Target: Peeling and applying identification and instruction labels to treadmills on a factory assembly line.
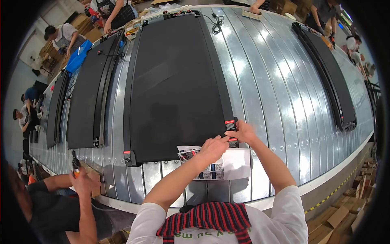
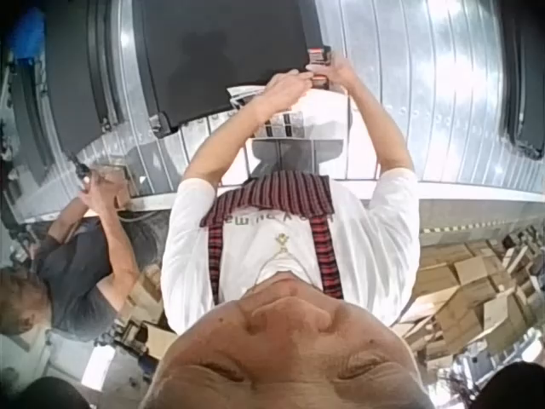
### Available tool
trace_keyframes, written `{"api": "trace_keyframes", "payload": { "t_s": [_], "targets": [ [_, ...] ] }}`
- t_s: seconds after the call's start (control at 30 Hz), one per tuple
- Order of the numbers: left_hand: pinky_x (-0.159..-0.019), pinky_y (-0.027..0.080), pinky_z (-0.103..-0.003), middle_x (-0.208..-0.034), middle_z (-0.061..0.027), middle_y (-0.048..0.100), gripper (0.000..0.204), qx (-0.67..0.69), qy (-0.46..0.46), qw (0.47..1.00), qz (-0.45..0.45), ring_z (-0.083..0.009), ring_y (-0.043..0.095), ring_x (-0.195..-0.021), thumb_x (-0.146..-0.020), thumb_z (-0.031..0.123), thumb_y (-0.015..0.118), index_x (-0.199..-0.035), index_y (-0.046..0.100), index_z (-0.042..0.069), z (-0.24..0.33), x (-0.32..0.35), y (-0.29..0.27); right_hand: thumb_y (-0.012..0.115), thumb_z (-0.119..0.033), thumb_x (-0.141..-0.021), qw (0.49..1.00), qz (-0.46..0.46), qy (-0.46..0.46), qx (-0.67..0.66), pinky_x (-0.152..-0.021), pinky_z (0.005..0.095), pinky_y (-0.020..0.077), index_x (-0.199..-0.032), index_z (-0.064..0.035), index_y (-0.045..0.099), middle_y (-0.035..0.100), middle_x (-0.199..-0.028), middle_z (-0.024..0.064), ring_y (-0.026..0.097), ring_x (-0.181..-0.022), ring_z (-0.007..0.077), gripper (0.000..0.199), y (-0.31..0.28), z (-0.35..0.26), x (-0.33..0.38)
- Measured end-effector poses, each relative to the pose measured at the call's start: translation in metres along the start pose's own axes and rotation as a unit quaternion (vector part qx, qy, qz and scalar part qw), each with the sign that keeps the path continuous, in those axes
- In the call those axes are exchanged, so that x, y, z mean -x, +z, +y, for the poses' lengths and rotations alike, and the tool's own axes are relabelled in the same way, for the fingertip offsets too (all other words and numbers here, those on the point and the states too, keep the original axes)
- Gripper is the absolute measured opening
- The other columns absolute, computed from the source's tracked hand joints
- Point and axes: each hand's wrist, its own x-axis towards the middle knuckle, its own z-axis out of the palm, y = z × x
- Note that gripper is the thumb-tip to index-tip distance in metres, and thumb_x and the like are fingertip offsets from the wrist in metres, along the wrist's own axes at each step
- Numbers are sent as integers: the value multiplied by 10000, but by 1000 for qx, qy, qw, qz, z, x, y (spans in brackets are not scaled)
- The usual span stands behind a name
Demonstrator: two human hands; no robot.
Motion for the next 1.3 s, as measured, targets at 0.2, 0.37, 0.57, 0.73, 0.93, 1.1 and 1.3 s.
{"api": "trace_keyframes", "payload": {
  "t_s": [0.2,0.37,0.57,0.73,0.93,1.1,1.3],
  "targets": [
    [-726,464,-362,-1151,-73,482,127,7,13,1000,2,-244,509,-877,-699,112,598,-774,561,16,-5,4,-7,728,-470,-587,973,-16,97,-211,-510,314,453,-823,41,501,563,-727,130,571,-666,192,606,7,-8,-17],
    [-724,464,-360,-1145,-83,482,113,-10,7,999,32,-255,506,-900,-706,113,566,-758,550,14,5,21,-8,687,-503,-615,970,33,144,-193,-626,346,453,-794,44,534,589,-750,182,591,-750,258,596,15,-3,-33],
    [-656,465,-377,-933,-121,562,170,12,35,999,-2,-296,552,-774,-700,79,498,-867,512,56,34,107,16,637,-498,-660,963,133,120,-203,-672,371,444,-825,47,559,600,-802,200,586,-775,298,576,30,2,-7],
    [-590,454,-401,-758,-136,567,207,78,75,994,-20,-325,558,-716,-685,93,521,-891,502,91,67,180,25,595,-439,-720,966,145,134,-165,-668,380,438,-772,48,571,595,-768,190,577,-743,313,490,49,44,31],
    [-644,431,-429,-793,-181,571,149,195,-156,968,-13,-373,534,-773,-811,205,493,-889,476,80,83,235,18,551,-356,-785,948,266,104,-141,-634,349,441,-769,25,575,589,-711,148,576,-700,246,382,48,43,149],
    [-721,445,-305,-858,-126,614,300,408,-201,879,143,-194,579,-796,-835,259,510,-1015,546,22,72,247,-5,511,-328,-833,832,38,139,-536,-636,294,435,-799,-18,595,598,-745,61,559,-687,174,322,26,-34,237],
    [-786,419,-275,-992,-95,574,339,648,-191,702,225,-145,535,-882,-812,182,565,-1054,521,-51,82,237,-21,524,-223,-841,803,-31,24,-594,-656,233,441,-914,-5,585,605,-807,31,548,-707,91,238,13,-98,293]
  ]
}}
